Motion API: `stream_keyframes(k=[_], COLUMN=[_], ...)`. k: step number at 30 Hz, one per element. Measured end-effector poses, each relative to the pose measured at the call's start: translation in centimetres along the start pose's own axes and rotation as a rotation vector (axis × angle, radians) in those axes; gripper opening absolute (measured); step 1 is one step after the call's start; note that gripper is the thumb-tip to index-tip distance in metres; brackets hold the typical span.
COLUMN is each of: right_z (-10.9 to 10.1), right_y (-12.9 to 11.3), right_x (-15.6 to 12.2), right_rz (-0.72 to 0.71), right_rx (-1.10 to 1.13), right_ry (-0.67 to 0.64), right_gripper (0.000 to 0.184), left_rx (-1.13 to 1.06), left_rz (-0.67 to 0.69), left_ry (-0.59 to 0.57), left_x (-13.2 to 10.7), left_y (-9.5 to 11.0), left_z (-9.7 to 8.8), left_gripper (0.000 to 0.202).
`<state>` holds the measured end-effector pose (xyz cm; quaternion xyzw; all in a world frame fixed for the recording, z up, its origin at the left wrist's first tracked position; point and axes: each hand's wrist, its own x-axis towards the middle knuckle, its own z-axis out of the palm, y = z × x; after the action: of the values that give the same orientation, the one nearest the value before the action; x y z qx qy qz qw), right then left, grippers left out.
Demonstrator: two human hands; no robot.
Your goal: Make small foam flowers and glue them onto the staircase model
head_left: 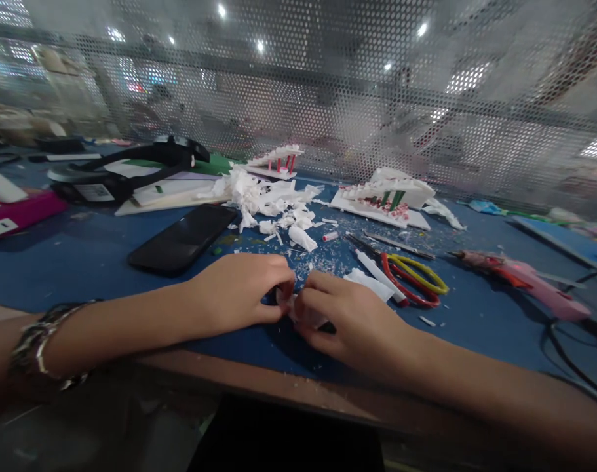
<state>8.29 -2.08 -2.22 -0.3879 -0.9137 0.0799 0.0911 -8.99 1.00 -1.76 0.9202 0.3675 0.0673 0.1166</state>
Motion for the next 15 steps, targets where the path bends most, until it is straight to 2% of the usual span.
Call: stream_keyframes(k=[5, 10, 13, 15], right_z=[-0.1, 0.1, -0.6, -1.8], right_y=[0.4, 0.4, 0.6, 1.0], right_x=[0.1, 0.1, 0.1, 0.3], right_rz=[0.037, 0.023, 0.004, -0.053], right_rx=[0.018, -0.034, -0.038, 0.046], right_ry=[-0.019, 0.024, 0.055, 0.036], right_gripper=[0.009, 0.008, 0.007, 0.006], left_rx=[0.131, 0.206, 0.157, 0.022], left_rz=[0.024, -0.035, 0.03, 0.11], left_ry=[-0.023, 0.059, 0.112, 0.159], left_x=[0.0, 0.1, 0.3, 0.6], left_y=[-0.5, -0.5, -0.3, -0.2], left_z=[-1.1, -1.6, -1.6, -1.7], left_gripper=[0.016, 0.029, 0.032, 0.027])
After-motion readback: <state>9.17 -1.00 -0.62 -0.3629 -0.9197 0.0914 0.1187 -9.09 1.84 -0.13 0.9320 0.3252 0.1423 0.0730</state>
